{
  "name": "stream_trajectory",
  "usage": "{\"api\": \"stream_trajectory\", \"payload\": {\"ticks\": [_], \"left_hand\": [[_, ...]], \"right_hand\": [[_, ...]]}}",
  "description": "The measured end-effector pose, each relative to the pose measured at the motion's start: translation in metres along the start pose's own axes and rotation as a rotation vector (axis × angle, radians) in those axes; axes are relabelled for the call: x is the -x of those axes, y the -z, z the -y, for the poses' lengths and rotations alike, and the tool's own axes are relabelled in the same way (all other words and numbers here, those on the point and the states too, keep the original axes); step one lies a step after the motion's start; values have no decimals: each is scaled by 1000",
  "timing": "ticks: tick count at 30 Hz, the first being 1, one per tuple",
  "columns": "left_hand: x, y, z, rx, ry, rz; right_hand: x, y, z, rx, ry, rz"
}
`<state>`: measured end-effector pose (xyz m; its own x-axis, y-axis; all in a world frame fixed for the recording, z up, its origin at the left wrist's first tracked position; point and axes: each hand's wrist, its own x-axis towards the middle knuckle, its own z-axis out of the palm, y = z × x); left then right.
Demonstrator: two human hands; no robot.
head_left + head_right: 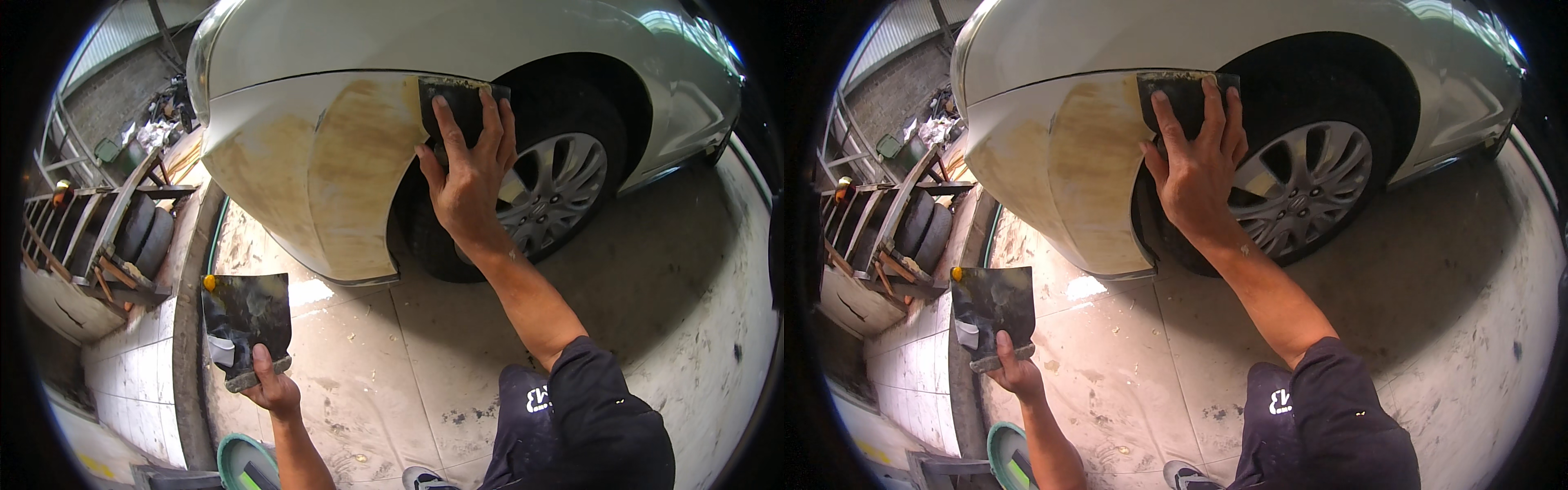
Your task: The person uses a putty knife to apply a yellowish body filler to the front bumper and fender of a white car. They spread the material over the surface to fill imperfections, working methodically along the bumper edge and the area above the wheel arch.
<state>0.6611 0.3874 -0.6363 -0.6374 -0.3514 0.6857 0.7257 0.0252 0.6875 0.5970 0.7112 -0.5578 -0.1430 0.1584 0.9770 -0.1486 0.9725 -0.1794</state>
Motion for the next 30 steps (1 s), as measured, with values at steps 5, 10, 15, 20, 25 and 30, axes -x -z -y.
{"api": "stream_trajectory", "payload": {"ticks": [5, 10, 15, 20, 25, 30], "left_hand": [[1, -4, -4, 12, -5, -6], [-1, 1, -5, 24, -16, -22], [0, -3, -12, 29, -55, 20], [-1, 3, -10, 15, -52, 55], [-1, 0, -9, 41, -46, 66], [0, 2, -3, 30, -28, 66]], "right_hand": [[8, 0, -7, -2, 18, 5], [13, 13, 3, -36, 1, 35], [2, 11, 11, -22, 8, 12], [-4, 8, 18, 4, 13, 14], [-5, 3, 17, 10, 5, 27], [-5, -3, 18, 14, 1, 24]]}}
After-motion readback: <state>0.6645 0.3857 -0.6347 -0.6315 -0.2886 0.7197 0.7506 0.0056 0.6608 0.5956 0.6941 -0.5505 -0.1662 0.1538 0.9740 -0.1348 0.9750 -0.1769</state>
